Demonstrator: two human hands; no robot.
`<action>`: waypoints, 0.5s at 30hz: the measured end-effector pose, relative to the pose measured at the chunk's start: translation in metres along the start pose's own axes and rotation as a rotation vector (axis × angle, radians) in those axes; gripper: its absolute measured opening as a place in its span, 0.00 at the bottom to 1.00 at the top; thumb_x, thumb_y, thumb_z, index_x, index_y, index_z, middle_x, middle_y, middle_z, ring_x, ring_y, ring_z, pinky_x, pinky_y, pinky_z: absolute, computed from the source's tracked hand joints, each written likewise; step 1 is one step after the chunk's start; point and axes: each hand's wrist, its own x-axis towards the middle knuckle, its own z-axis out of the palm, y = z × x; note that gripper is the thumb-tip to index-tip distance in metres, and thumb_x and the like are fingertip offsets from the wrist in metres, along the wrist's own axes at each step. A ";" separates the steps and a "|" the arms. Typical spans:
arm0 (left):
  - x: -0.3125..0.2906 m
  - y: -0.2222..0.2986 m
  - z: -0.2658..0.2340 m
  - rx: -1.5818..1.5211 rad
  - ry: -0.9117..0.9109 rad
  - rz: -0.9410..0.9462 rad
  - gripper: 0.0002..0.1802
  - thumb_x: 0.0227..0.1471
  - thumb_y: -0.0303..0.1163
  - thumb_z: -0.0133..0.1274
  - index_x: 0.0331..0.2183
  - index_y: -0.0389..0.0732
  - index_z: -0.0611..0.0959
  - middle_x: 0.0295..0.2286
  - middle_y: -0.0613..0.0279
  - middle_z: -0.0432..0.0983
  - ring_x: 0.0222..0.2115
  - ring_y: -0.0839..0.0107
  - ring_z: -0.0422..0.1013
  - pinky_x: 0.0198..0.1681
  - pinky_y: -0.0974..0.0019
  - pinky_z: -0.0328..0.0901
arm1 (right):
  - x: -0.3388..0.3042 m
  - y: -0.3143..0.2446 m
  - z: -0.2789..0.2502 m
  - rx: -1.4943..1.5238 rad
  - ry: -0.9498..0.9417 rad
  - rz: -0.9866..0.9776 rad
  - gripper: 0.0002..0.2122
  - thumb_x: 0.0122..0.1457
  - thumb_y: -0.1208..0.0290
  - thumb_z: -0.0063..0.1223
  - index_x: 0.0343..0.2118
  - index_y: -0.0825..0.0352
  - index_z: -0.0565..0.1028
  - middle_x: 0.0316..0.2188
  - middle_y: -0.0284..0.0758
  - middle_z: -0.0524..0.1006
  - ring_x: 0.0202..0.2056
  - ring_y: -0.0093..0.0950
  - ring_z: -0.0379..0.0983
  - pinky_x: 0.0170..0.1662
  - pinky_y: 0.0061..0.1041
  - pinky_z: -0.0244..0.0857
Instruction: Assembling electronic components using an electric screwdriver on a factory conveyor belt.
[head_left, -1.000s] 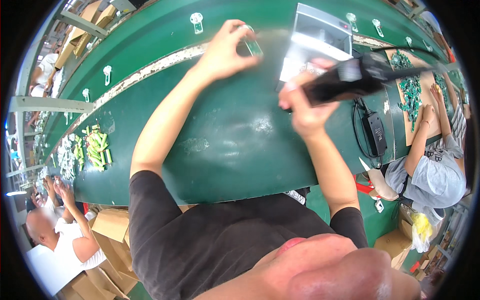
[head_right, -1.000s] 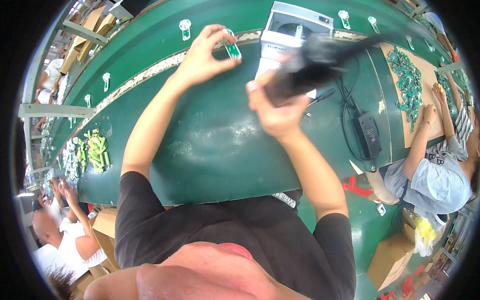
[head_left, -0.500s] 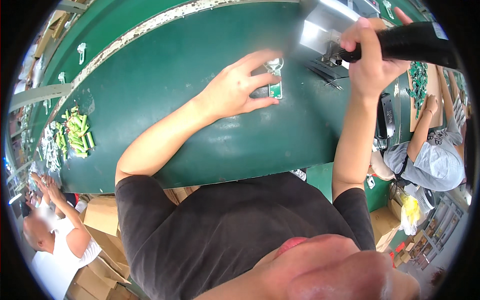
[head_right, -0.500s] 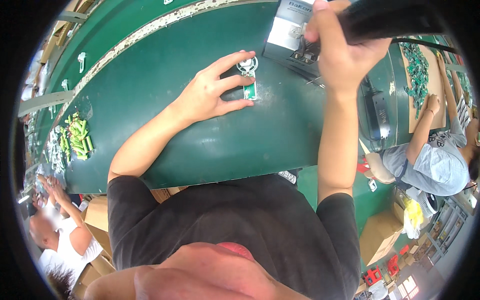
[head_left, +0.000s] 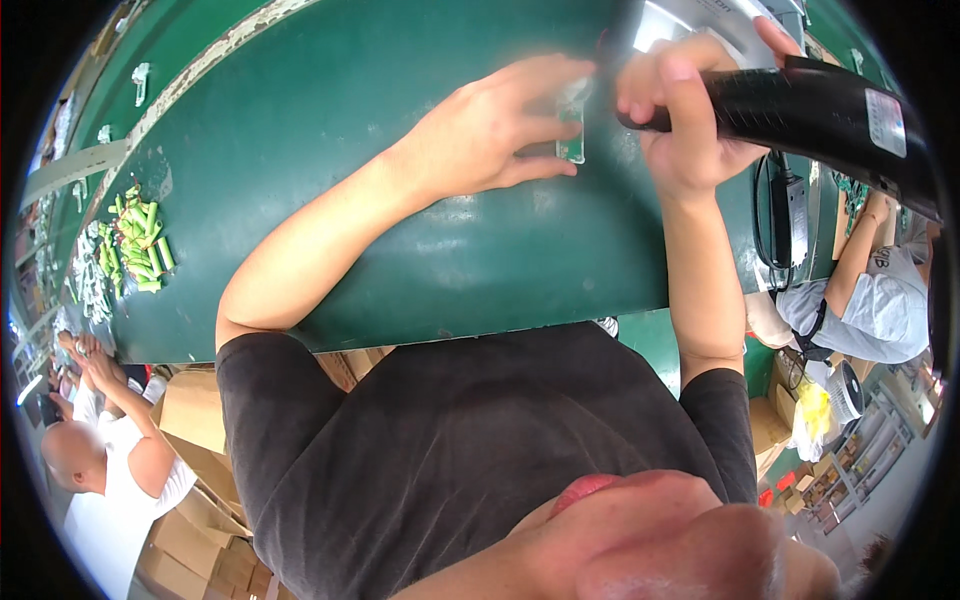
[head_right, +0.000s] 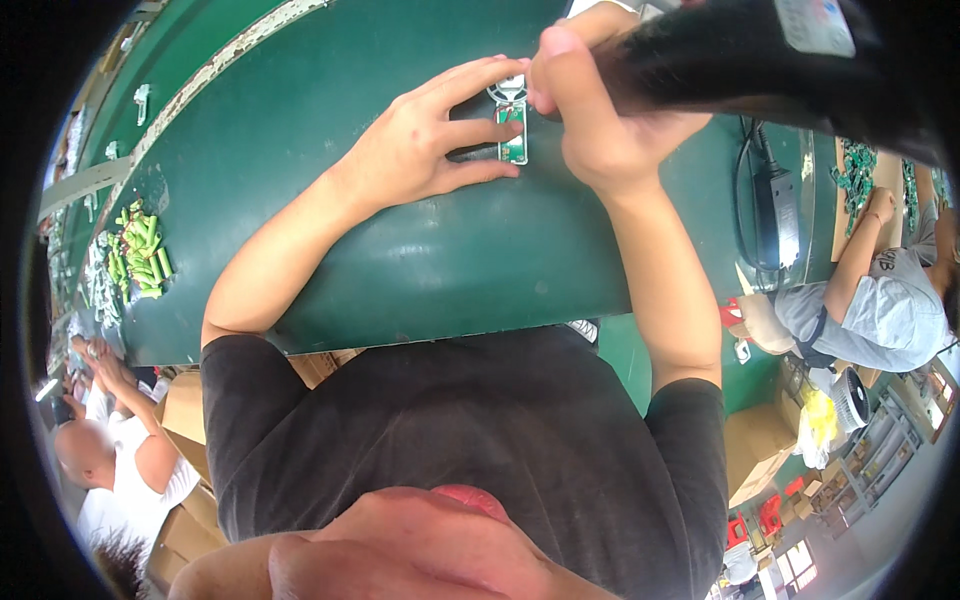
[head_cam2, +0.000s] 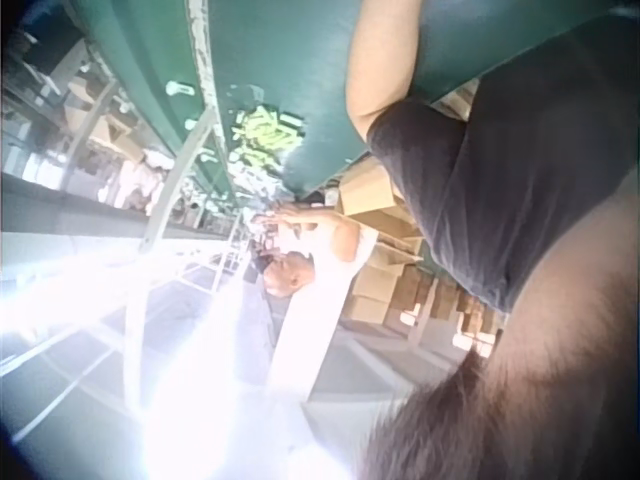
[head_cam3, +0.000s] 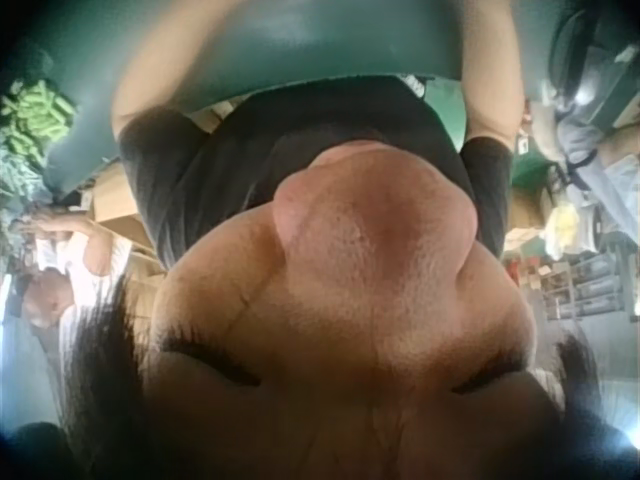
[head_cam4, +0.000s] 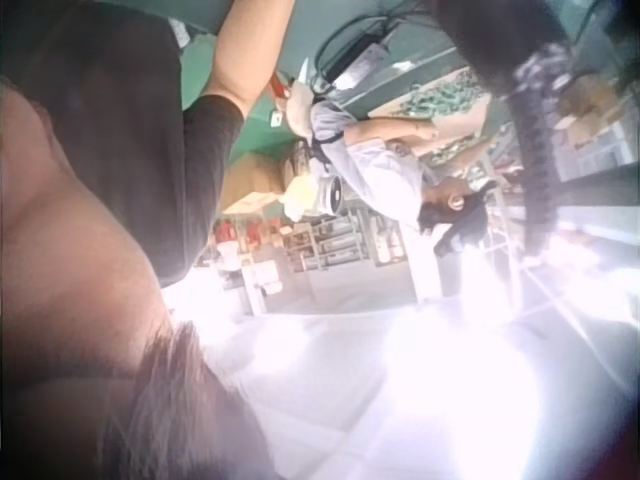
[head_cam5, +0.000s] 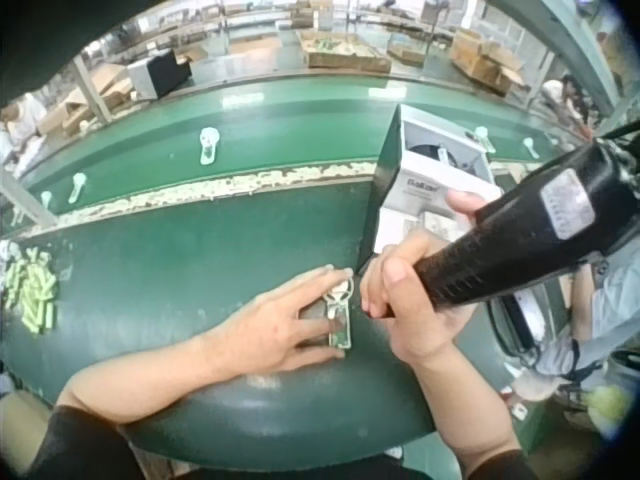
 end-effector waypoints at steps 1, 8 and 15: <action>0.000 0.000 0.000 0.008 0.000 0.006 0.18 0.43 0.38 0.72 0.36 0.40 0.89 0.58 0.49 0.71 0.58 0.49 0.69 0.59 0.54 0.69 | -0.002 0.000 0.006 0.000 0.002 0.006 0.31 0.61 0.85 0.47 0.65 0.63 0.49 0.22 0.36 0.71 0.17 0.24 0.64 0.24 0.31 0.67; -0.005 -0.001 0.003 0.013 0.007 -0.003 0.18 0.44 0.39 0.72 0.37 0.42 0.89 0.58 0.48 0.70 0.58 0.49 0.69 0.58 0.54 0.70 | -0.005 0.003 0.024 -0.140 0.209 0.131 0.32 0.61 0.85 0.51 0.64 0.66 0.48 0.22 0.34 0.68 0.16 0.23 0.65 0.21 0.22 0.64; -0.006 -0.005 0.004 0.013 0.023 0.017 0.18 0.44 0.40 0.71 0.37 0.42 0.89 0.59 0.48 0.70 0.57 0.49 0.70 0.58 0.54 0.70 | -0.012 0.017 0.004 -0.185 0.033 0.098 0.32 0.61 0.86 0.51 0.64 0.65 0.49 0.24 0.37 0.72 0.18 0.24 0.67 0.24 0.26 0.67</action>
